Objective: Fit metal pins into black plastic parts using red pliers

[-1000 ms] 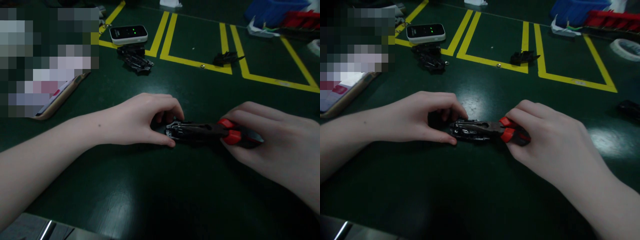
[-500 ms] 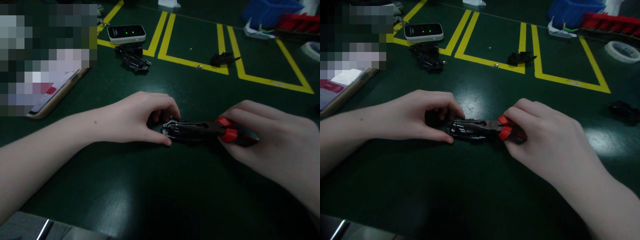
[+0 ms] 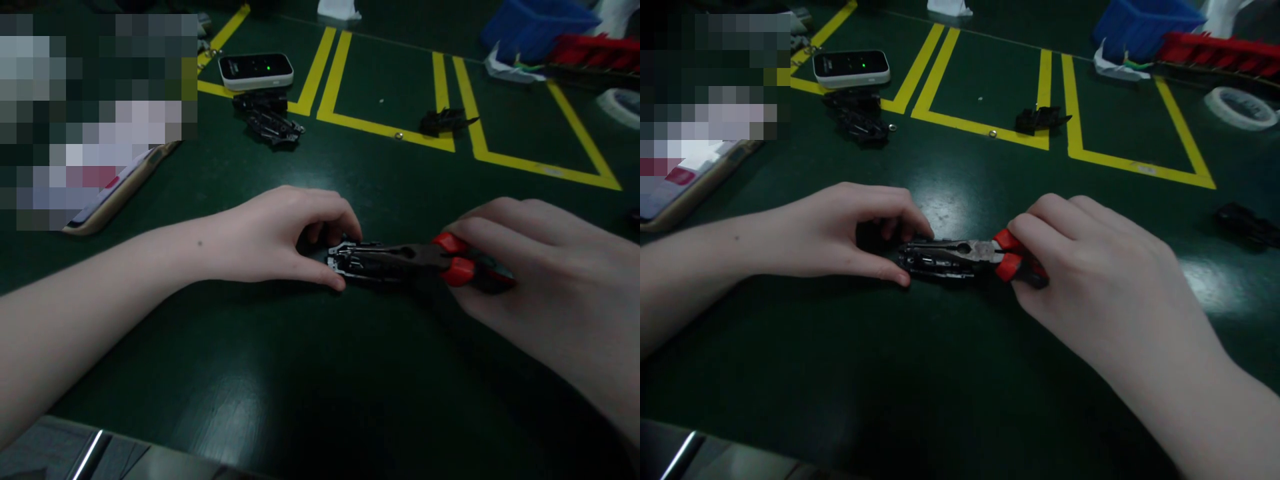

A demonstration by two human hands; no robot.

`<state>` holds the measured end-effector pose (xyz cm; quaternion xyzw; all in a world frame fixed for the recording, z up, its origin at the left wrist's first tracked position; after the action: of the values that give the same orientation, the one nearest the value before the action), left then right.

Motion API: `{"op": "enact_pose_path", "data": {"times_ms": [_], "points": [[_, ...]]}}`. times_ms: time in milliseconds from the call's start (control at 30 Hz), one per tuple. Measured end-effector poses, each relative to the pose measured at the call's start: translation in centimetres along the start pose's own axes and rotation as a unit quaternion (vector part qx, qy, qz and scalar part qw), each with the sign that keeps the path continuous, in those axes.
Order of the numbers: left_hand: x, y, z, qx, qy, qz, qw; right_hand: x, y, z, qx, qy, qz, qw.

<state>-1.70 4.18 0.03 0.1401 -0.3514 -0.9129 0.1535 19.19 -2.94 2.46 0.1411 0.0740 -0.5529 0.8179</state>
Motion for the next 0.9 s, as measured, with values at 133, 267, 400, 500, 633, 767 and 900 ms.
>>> {"op": "enact_pose_path", "data": {"times_ms": [133,267,400,500,633,767,900], "points": [[0.0,0.1,0.0,-0.002,0.003,-0.013,1.000,-0.1,-0.9,-0.1,0.007,-0.011,0.042,0.999],[0.0,-0.1,0.2,0.005,0.006,0.007,1.000,-0.2,-0.4,-0.2,0.009,-0.006,0.034,0.999],[0.1,-0.1,0.3,0.011,0.007,0.007,1.000,-0.3,0.7,-0.4,-0.047,-0.015,-0.007,0.999],[0.1,0.0,0.2,0.005,0.008,0.000,1.000,-0.5,0.9,-0.5,-0.130,-0.032,-0.028,0.991],[0.2,0.4,0.2,-0.005,0.034,-0.008,0.999,-0.6,0.6,-0.8,-0.206,-0.060,-0.054,0.975],[0.1,1.0,0.3,-0.012,0.086,-0.023,0.996,-0.5,0.6,-0.7,-0.214,-0.057,-0.075,0.972],[-0.1,1.4,0.3,0.009,0.095,-0.047,0.994,-0.5,0.6,-0.4,-0.207,-0.047,-0.075,0.974]]}}
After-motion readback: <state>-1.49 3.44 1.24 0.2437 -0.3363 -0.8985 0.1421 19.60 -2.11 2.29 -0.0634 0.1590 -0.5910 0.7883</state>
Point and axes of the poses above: each hand's wrist, its own x-axis away from the middle knuckle, its own z-axis out of the back of the hand, y = z × x, the point moved 4 cm from there along -x, towards the middle knuckle, and after that the axes turned 11 degrees about -z, right-handed, at the moved point
